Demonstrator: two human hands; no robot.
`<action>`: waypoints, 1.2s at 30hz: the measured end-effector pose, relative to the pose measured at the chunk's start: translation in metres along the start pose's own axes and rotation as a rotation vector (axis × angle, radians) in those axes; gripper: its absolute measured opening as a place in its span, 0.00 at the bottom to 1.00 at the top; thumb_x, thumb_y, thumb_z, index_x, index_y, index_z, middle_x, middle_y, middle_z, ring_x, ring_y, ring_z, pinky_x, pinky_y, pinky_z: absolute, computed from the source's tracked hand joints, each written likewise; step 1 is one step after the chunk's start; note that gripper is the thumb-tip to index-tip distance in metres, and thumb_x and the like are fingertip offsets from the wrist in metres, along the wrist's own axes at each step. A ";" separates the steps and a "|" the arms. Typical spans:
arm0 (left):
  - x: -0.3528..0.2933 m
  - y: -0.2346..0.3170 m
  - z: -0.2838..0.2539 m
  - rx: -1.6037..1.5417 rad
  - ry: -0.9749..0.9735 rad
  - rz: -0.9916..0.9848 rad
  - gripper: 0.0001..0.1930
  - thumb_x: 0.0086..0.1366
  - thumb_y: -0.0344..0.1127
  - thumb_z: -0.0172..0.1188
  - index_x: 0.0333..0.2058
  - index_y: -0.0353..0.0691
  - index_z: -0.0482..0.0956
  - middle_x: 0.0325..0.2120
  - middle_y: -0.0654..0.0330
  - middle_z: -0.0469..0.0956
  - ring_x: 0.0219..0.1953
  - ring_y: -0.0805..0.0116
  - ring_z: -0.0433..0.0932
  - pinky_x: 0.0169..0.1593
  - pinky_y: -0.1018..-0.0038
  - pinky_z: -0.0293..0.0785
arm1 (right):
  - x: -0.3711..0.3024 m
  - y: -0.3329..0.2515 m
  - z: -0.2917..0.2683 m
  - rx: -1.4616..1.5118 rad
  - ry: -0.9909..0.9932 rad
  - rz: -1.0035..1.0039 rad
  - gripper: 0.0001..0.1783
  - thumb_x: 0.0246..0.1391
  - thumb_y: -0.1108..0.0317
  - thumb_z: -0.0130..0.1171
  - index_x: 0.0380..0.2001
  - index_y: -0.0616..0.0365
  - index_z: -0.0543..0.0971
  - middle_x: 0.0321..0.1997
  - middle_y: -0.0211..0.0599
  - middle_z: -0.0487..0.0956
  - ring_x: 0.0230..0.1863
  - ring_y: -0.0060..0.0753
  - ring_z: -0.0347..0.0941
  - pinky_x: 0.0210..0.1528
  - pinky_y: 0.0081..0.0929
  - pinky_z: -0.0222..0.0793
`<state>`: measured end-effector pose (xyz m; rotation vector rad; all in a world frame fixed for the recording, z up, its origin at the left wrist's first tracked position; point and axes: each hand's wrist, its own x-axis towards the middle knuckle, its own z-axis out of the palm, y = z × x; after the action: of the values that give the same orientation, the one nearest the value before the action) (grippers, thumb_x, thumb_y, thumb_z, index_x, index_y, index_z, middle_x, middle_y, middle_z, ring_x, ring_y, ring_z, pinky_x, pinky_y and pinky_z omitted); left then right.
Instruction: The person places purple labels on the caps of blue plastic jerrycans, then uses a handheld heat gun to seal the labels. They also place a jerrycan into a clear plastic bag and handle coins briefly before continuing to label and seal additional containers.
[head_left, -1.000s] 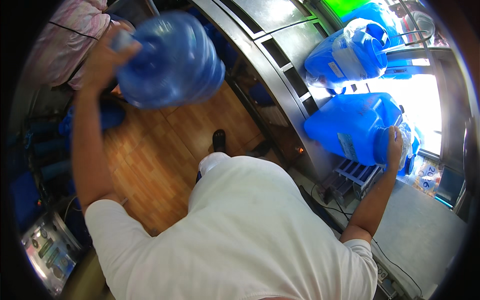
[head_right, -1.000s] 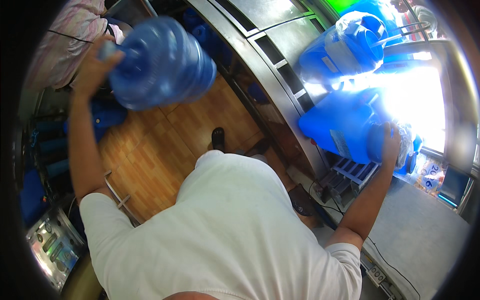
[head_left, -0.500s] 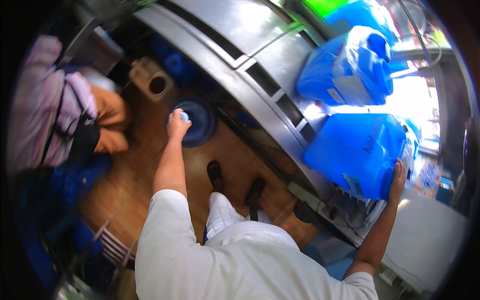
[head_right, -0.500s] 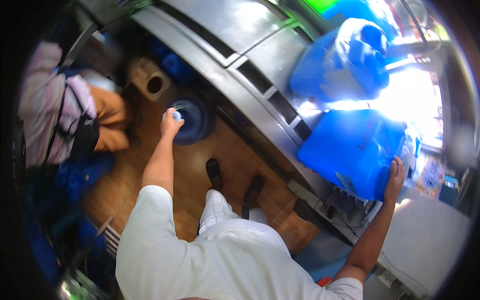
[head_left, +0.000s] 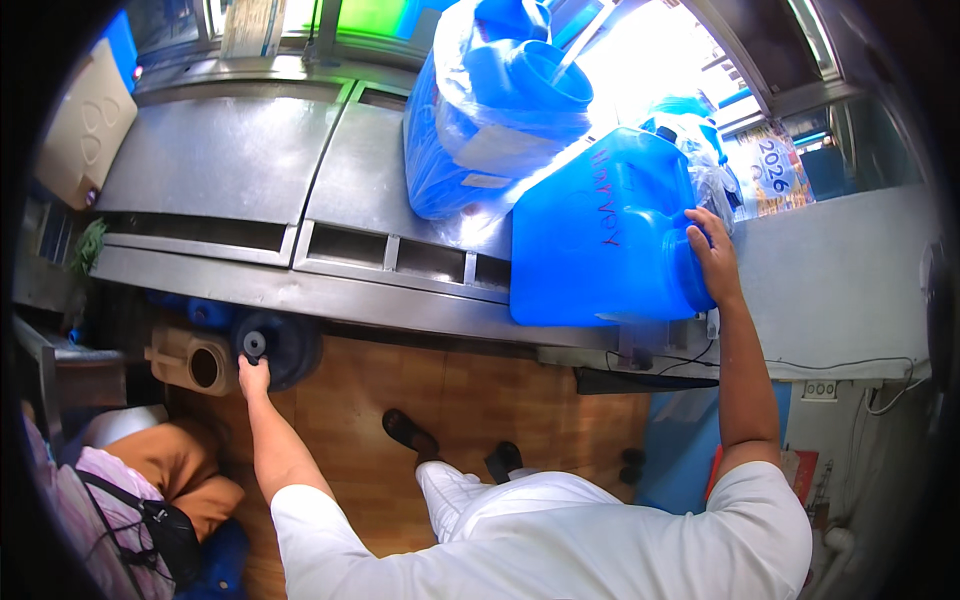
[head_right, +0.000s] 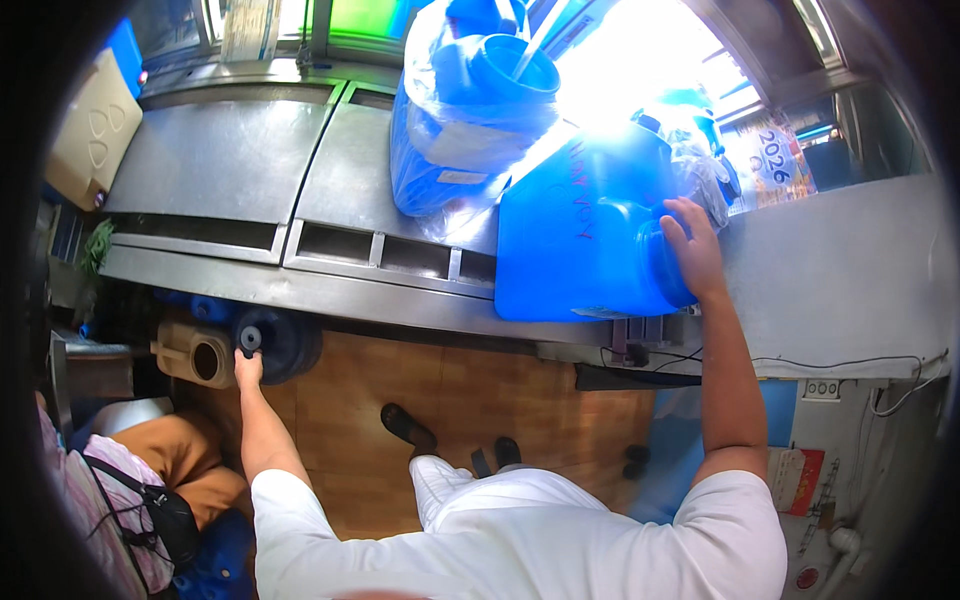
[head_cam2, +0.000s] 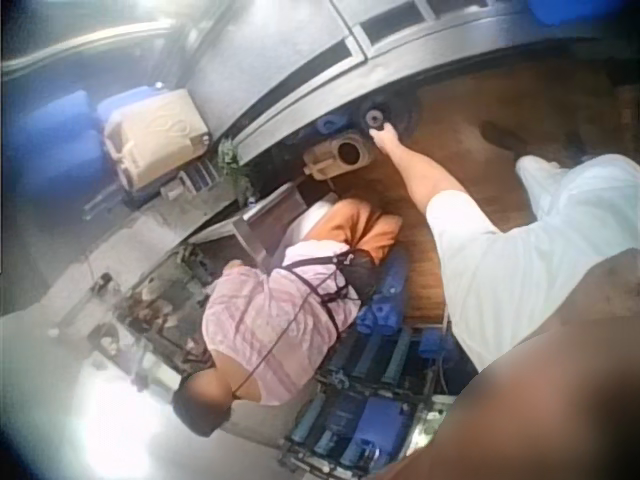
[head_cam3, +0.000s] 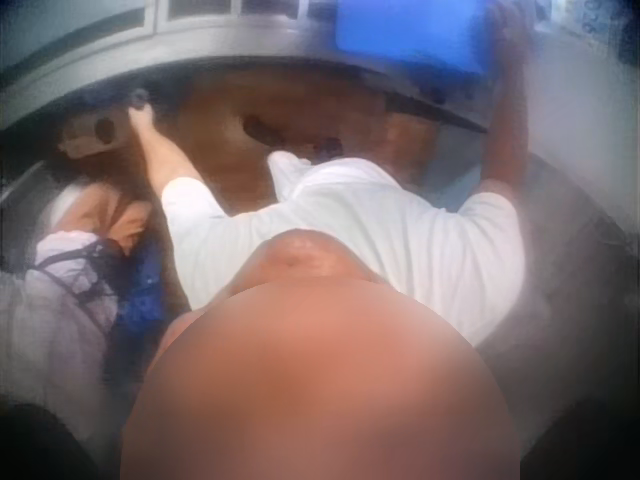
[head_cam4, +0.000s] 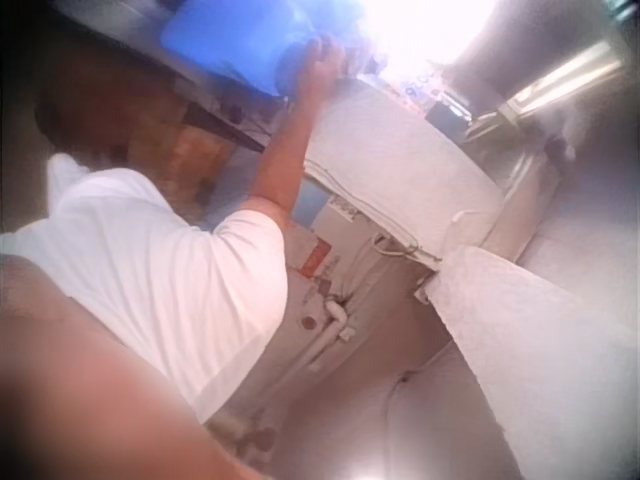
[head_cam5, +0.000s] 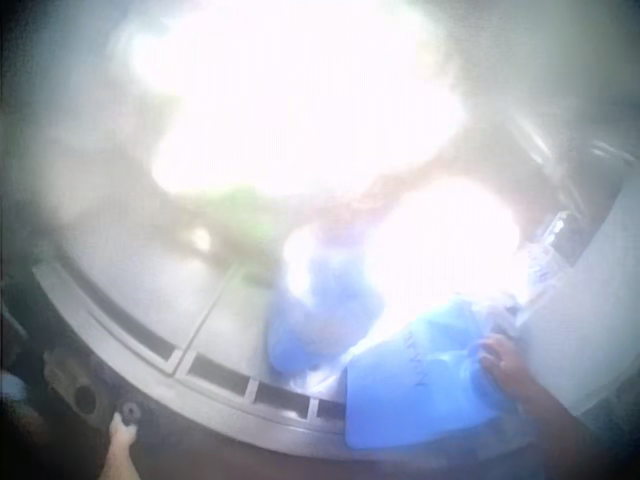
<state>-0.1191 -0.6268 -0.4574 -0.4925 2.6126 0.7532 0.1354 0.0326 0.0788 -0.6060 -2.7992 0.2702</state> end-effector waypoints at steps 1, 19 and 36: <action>0.003 0.000 -0.001 -0.037 0.014 0.010 0.36 0.59 0.49 0.65 0.63 0.40 0.66 0.54 0.40 0.75 0.58 0.43 0.73 0.60 0.55 0.69 | 0.000 -0.002 0.000 -0.006 -0.001 0.016 0.26 0.62 0.50 0.57 0.53 0.59 0.77 0.61 0.49 0.73 0.66 0.48 0.65 0.69 0.39 0.57; -0.318 0.290 0.026 -0.433 -0.588 0.677 0.26 0.62 0.37 0.69 0.56 0.35 0.75 0.48 0.56 0.79 0.49 0.69 0.77 0.54 0.72 0.73 | 0.003 0.009 -0.005 0.899 0.323 0.009 0.25 0.62 0.49 0.59 0.52 0.58 0.78 0.59 0.50 0.74 0.64 0.49 0.67 0.66 0.39 0.61; -0.382 0.784 0.022 -0.281 -0.441 1.272 0.32 0.68 0.51 0.61 0.64 0.39 0.67 0.57 0.50 0.74 0.59 0.59 0.73 0.64 0.67 0.66 | -0.262 0.331 0.107 0.288 0.216 0.629 0.11 0.57 0.62 0.58 0.37 0.57 0.81 0.38 0.49 0.81 0.42 0.54 0.79 0.45 0.46 0.74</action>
<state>-0.1158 0.0945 0.0328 1.2610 2.1415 1.3570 0.4591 0.2038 -0.1570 -1.3323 -2.2339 0.6662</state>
